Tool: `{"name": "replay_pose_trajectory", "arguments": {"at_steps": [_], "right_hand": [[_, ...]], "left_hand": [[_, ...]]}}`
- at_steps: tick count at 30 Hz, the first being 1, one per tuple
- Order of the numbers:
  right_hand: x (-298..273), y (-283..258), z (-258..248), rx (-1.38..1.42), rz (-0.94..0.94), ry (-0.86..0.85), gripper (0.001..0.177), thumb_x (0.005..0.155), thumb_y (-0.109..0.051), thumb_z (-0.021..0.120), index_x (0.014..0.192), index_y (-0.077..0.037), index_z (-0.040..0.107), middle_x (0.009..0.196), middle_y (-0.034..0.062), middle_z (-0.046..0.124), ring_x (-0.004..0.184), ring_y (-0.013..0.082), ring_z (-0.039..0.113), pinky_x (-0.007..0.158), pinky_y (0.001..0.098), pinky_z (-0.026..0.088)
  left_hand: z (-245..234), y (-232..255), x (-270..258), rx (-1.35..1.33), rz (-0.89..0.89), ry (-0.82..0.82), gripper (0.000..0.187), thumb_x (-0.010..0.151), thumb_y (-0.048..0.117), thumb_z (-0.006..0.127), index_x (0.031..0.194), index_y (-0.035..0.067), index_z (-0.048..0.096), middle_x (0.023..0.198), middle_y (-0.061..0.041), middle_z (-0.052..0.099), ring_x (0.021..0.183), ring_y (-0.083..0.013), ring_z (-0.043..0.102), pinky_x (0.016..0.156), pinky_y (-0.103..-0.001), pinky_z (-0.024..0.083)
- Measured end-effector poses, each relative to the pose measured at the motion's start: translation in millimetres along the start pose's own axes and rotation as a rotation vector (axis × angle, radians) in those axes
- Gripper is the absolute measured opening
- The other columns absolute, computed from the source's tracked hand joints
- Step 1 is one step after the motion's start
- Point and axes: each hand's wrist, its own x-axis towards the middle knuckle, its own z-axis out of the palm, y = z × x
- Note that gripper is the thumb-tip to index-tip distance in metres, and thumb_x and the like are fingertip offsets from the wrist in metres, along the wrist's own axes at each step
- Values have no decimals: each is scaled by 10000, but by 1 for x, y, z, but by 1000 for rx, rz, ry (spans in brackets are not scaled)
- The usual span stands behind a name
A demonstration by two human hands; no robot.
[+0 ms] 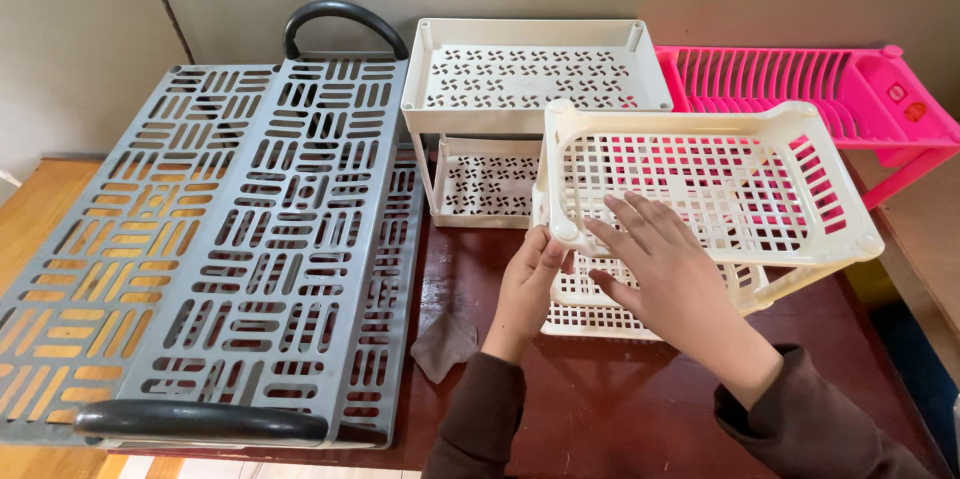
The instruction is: The person disassembles a white plastic two-tier storage rack by removing the legs and separating the trays. The person then lays the components flat on the table next to other storage items.
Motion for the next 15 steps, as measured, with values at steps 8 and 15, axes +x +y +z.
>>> {"name": "replay_pose_trajectory", "arguments": {"at_steps": [8, 15], "right_hand": [[8, 0, 21, -62, 50, 68, 473, 753, -130, 775, 1220, -183, 719, 1300, 57, 711, 1207, 271, 675, 998, 442, 543], [8, 2, 22, -73, 67, 129, 441, 698, -93, 791, 1133, -154, 750, 1241, 36, 741, 1151, 248, 711, 936, 391, 568]], "left_hand": [[5, -10, 7, -23, -37, 27, 622, 1047, 593, 497, 1221, 12, 635, 880, 69, 546, 777, -33, 436, 698, -200, 387], [-3, -21, 14, 19, -96, -22, 669, 980, 666, 525, 1007, 14, 673, 734, 82, 466, 681, -31, 383, 594, -213, 320]]}}
